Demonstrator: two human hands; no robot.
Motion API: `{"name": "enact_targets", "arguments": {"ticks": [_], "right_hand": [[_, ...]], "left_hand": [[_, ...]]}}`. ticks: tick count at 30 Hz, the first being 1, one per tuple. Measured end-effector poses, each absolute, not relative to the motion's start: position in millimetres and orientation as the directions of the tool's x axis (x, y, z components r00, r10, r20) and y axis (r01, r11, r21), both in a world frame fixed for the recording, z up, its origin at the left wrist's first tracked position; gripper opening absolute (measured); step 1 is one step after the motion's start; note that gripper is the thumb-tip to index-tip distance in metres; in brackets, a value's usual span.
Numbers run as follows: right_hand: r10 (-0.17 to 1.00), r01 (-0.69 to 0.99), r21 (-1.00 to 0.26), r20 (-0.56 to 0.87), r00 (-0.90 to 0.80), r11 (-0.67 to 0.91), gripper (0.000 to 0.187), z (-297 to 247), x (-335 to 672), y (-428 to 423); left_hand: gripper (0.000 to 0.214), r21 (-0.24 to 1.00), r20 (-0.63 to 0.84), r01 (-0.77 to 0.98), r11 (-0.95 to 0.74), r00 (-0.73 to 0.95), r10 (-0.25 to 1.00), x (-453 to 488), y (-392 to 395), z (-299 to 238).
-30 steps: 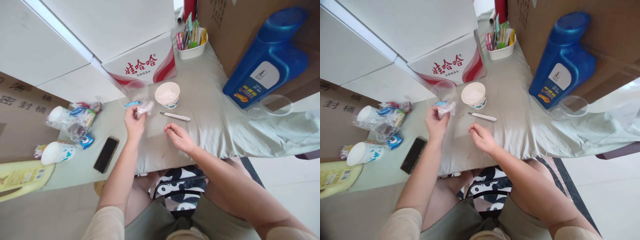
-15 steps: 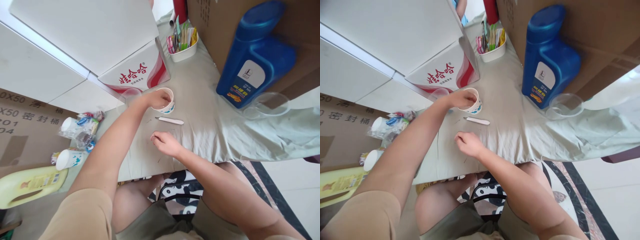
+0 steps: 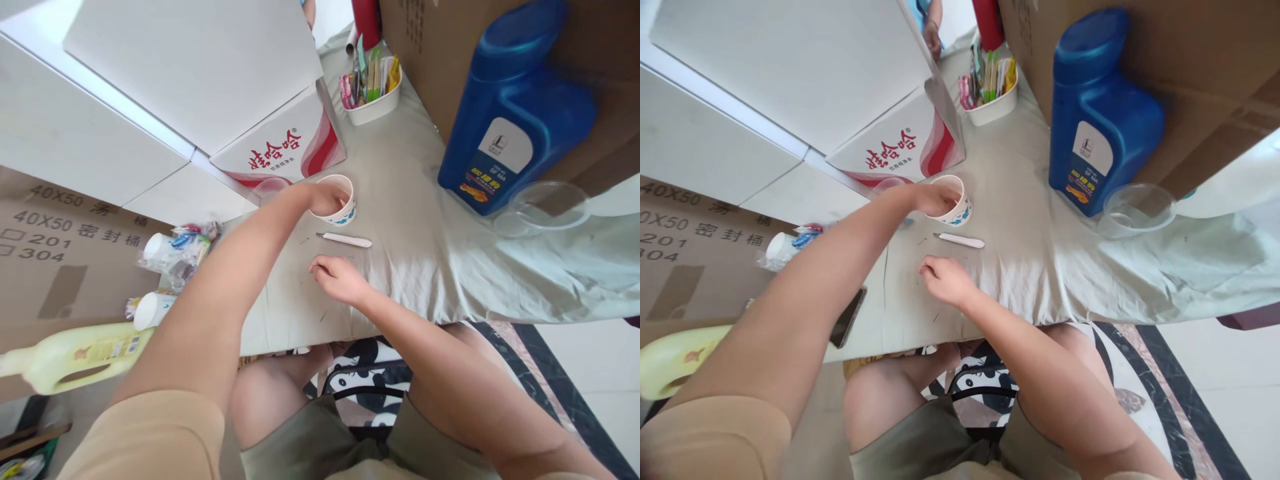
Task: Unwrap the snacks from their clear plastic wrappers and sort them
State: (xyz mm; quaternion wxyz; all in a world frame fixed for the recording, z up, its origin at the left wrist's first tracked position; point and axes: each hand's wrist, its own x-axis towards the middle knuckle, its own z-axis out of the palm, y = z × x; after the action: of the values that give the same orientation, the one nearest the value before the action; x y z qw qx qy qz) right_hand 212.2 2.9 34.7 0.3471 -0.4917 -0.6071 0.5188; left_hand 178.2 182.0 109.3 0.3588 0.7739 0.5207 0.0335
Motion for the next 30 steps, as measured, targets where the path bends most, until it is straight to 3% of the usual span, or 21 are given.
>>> {"name": "enact_targets", "arguments": {"ticks": [3,5,7,9,13,15,18,20,22,26,30], "right_hand": [[0.964,0.213,-0.977,-0.079,-0.254,-0.024,0.025,34,212,1],[0.967,0.202,-0.979,-0.067,-0.245,-0.017,0.025,33,211,0],[0.972,0.209,-0.978,-0.056,-0.230,-0.007,0.024,30,209,-3],[0.978,0.230,-0.973,-0.038,-0.205,0.011,0.022,26,205,-7],[0.983,0.305,-0.949,0.020,-0.185,0.076,0.019,18,194,-17],[0.978,0.365,-0.924,0.045,-0.202,0.118,0.018,16,187,-22],[0.969,0.452,-0.878,0.054,-0.239,0.161,0.021,13,178,-29],[0.965,0.496,-0.851,0.050,-0.257,0.176,0.021,11,172,-31],[0.963,0.531,-0.826,0.052,-0.263,0.189,0.021,9,168,-32],[0.969,0.588,-0.786,0.057,-0.240,0.192,0.023,5,163,-31],[0.969,0.627,-0.753,0.055,-0.239,0.198,0.022,5,161,-31]], "left_hand": [[0.026,0.551,-0.231,0.791,-0.268,0.452,0.861,143,188,145],[0.025,0.472,0.069,0.805,-0.360,0.373,0.925,99,192,162],[0.021,0.466,0.225,0.825,-0.320,0.240,0.945,41,191,169],[0.019,0.503,0.283,0.836,-0.218,0.079,0.956,-24,178,166],[0.016,0.587,0.277,0.810,0.000,-0.200,0.940,-140,128,139],[0.015,0.567,0.230,0.816,0.111,-0.287,0.930,-179,103,119],[0.022,0.395,0.242,0.893,0.217,-0.329,0.913,-217,79,91],[0.039,0.253,0.270,0.934,0.253,-0.319,0.908,-235,73,77],[0.057,0.185,0.241,0.939,0.290,-0.329,0.913,-251,74,67],[0.070,0.292,0.180,0.878,0.379,-0.440,0.880,-280,90,58],[0.064,0.436,0.206,0.784,0.442,-0.565,0.799,-307,114,50]]}}
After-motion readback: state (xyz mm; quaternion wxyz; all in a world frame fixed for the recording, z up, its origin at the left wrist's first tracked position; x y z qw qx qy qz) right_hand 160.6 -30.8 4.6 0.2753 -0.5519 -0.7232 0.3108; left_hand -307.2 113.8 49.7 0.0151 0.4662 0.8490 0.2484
